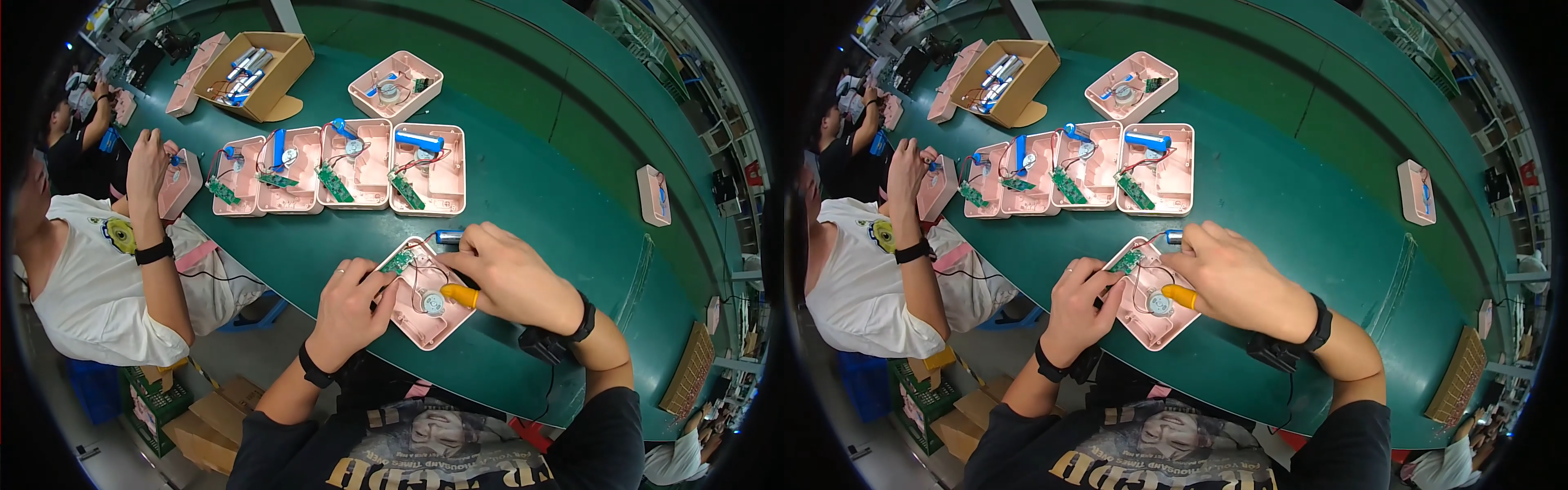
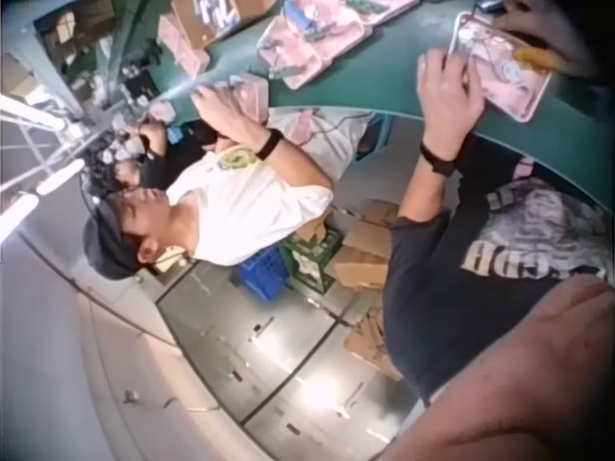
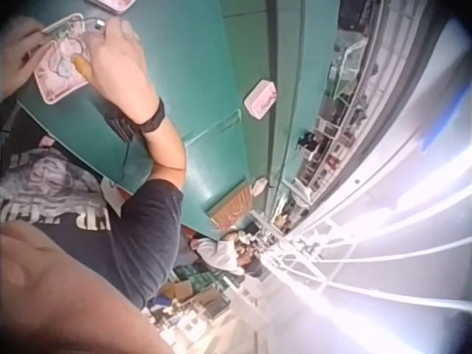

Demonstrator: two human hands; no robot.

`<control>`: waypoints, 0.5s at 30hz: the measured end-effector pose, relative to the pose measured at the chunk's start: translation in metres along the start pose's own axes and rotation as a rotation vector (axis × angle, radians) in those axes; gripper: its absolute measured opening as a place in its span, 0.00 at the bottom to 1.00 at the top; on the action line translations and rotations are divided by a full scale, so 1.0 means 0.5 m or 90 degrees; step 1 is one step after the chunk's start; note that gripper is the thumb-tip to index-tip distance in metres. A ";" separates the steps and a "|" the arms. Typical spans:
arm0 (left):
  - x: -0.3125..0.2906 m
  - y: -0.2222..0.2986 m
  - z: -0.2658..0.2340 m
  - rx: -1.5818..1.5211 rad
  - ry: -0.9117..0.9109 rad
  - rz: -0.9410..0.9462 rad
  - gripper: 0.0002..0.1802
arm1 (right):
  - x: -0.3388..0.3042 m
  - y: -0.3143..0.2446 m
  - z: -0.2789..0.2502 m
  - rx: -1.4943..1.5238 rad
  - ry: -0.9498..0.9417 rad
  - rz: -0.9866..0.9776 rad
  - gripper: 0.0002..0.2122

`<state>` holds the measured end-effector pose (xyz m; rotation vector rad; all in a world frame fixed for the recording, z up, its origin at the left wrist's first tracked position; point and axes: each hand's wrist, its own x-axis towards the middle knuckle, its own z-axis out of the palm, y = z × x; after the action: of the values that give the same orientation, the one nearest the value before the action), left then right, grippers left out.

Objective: The person assembles electronic devices by placing a circuit board into a pink plastic housing, connecting a battery, and pressing the components into place. Once assembled, the units are placed onto the green workbench to the side.

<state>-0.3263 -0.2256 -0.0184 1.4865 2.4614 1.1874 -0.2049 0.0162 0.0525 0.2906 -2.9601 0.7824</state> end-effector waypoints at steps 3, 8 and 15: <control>-0.001 0.002 0.000 0.005 0.012 0.006 0.05 | -0.008 -0.022 0.014 -0.055 0.018 -0.003 0.16; -0.005 0.004 0.006 0.013 0.021 0.003 0.05 | -0.017 -0.030 0.050 -0.026 -0.009 0.031 0.16; -0.008 0.003 0.008 0.010 0.021 -0.006 0.06 | -0.017 -0.036 0.054 0.094 -0.049 0.066 0.14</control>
<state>-0.3216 -0.2257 -0.0217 1.4679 2.5016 1.2048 -0.1936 -0.0112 0.0369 0.1804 -3.0136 1.0281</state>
